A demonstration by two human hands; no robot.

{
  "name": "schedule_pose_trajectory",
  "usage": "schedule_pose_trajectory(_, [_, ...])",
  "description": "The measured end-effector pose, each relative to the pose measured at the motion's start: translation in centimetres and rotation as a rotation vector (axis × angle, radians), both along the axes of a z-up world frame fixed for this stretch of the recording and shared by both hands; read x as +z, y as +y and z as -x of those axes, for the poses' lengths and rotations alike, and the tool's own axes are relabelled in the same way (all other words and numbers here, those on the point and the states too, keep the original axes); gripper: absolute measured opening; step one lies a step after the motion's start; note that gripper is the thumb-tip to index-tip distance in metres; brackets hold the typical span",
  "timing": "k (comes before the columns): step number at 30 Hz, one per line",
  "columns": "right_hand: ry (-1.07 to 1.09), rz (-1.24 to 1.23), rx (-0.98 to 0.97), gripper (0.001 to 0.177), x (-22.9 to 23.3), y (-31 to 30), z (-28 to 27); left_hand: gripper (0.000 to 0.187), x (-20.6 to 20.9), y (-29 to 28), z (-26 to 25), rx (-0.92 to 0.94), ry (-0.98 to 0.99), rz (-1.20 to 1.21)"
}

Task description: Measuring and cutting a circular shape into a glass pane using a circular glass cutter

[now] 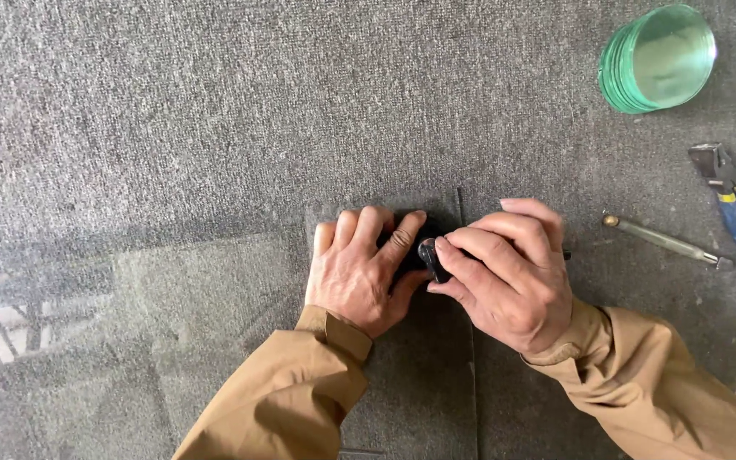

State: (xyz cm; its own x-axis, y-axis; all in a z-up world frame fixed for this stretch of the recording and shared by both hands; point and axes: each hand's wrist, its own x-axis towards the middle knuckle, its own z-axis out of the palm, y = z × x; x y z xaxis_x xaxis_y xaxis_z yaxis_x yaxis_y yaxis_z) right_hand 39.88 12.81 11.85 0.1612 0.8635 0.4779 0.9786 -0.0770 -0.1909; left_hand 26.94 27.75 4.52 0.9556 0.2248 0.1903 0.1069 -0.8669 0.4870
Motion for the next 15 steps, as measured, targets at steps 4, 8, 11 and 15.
schedule_pose_trajectory(4, [0.073, 0.07, 0.039, 0.035, 1.2, 1.0, -1.0, 0.059, 0.1, -0.1, 0.0, 0.002, 0.003, -0.008])
schedule_pose_trajectory(8, [0.188, 0.165, 0.064, 0.032, 1.4, 1.9, -1.9, 0.056, 0.5, -0.1, -0.3, 0.019, 0.001, -0.019])
schedule_pose_trajectory(11, [0.251, 0.252, 0.088, 0.026, 1.7, 2.4, -2.4, 0.057, 0.0, -0.2, -0.2, 0.01, 0.021, 0.003])
schedule_pose_trajectory(15, [0.367, 0.362, 0.055, 0.032, 0.7, 2.4, -3.3, 0.057, 0.3, 0.0, -0.2, 0.007, 0.002, -0.012])
